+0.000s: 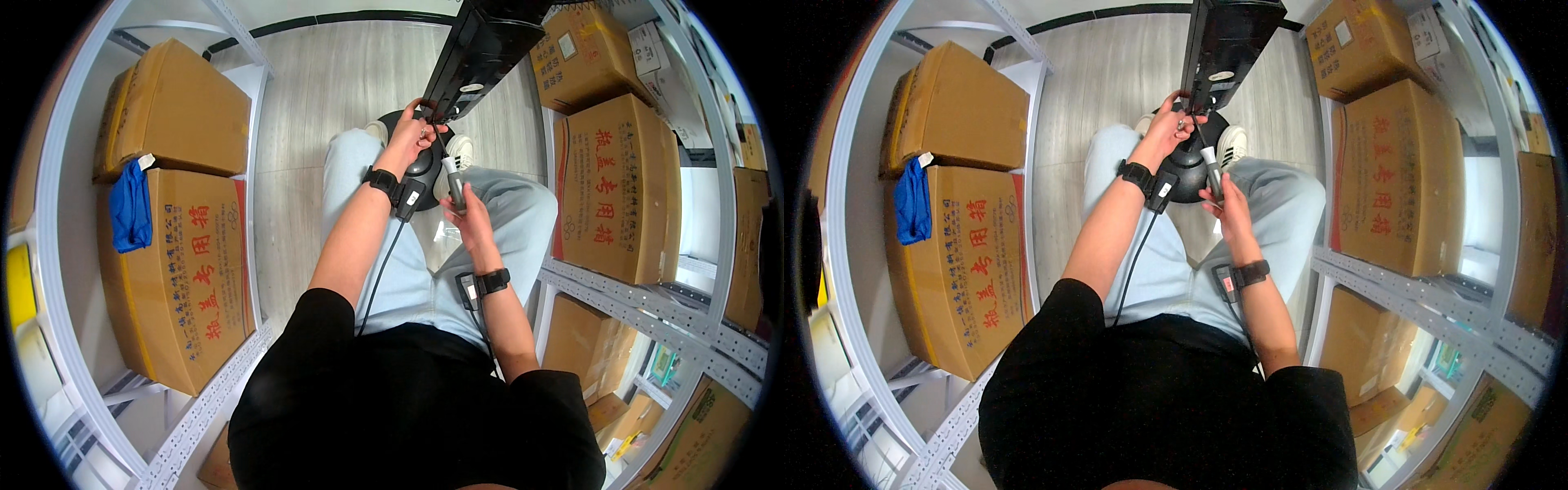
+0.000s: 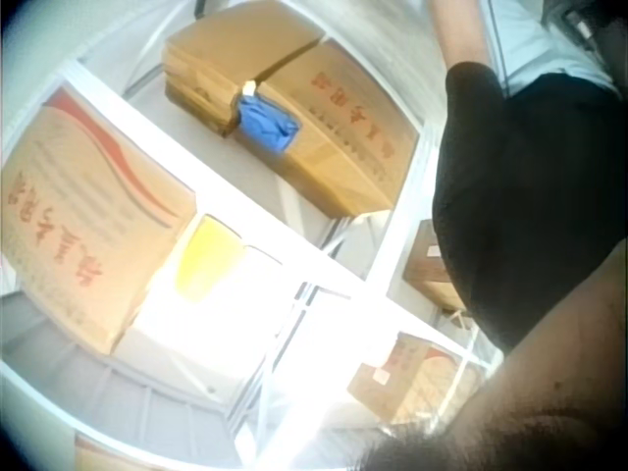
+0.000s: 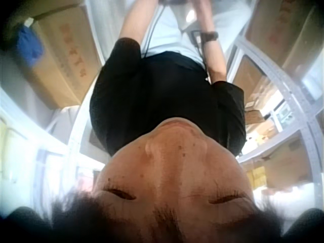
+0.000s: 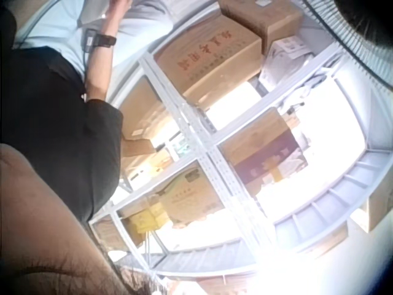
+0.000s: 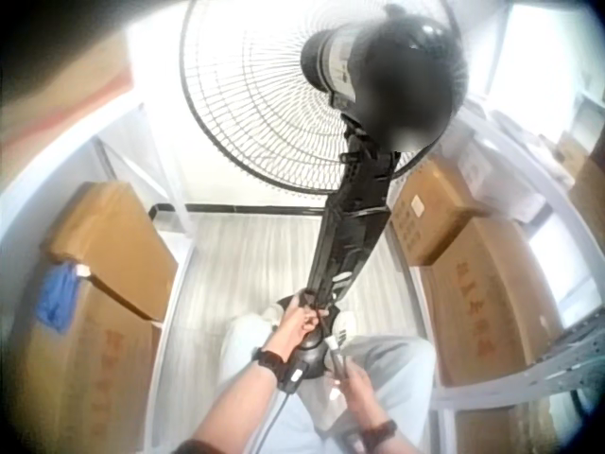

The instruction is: The person is repairing a black electronic device, likely a fan base, using a screwdriver. They are seated on the floor, manipulating wires and screws within the device's casing.

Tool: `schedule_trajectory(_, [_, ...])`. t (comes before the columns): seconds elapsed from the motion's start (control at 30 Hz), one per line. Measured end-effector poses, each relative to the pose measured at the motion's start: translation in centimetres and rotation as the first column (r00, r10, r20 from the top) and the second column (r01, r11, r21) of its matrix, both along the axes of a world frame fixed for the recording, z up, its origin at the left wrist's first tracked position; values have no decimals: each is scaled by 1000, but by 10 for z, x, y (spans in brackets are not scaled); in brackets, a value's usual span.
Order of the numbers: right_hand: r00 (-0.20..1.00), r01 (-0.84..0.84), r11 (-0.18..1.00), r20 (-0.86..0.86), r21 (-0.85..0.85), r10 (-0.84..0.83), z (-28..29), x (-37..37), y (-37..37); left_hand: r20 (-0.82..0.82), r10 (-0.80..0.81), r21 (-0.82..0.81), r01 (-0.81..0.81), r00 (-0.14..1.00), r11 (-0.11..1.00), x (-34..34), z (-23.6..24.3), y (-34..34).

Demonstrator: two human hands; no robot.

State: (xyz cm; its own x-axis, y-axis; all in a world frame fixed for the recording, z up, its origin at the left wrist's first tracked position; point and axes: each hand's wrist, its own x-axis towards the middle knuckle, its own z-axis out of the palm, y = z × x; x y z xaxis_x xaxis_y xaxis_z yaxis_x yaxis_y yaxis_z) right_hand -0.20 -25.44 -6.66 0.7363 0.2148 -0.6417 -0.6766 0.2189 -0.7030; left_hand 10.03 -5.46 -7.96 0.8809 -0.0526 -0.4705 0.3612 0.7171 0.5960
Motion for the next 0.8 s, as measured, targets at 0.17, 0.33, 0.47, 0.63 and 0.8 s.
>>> schedule_trajectory(0.17, [998,-60,998,-10,15,60,10,0,3,-3,15,5,-15,1000,1000,-1,0,-1])
schedule_trajectory(0.33, [996,-39,999,78,-14,40,-4,-5,6,17,2,39,-2,1000,999,1,-7,0])
schedule_trajectory(0.47, [998,-25,999,-64,30,27,0,-4,3,8,-1,56,1,1000,998,1,-8,0])
schedule_trajectory(0.63, [997,-73,997,-9,-7,73,4,-4,6,4,5,63,-6,1000,998,2,-8,1])
schedule_trajectory(0.8, [998,-1,995,63,-98,7,2,-9,9,11,5,60,-6,1000,998,1,-6,0])
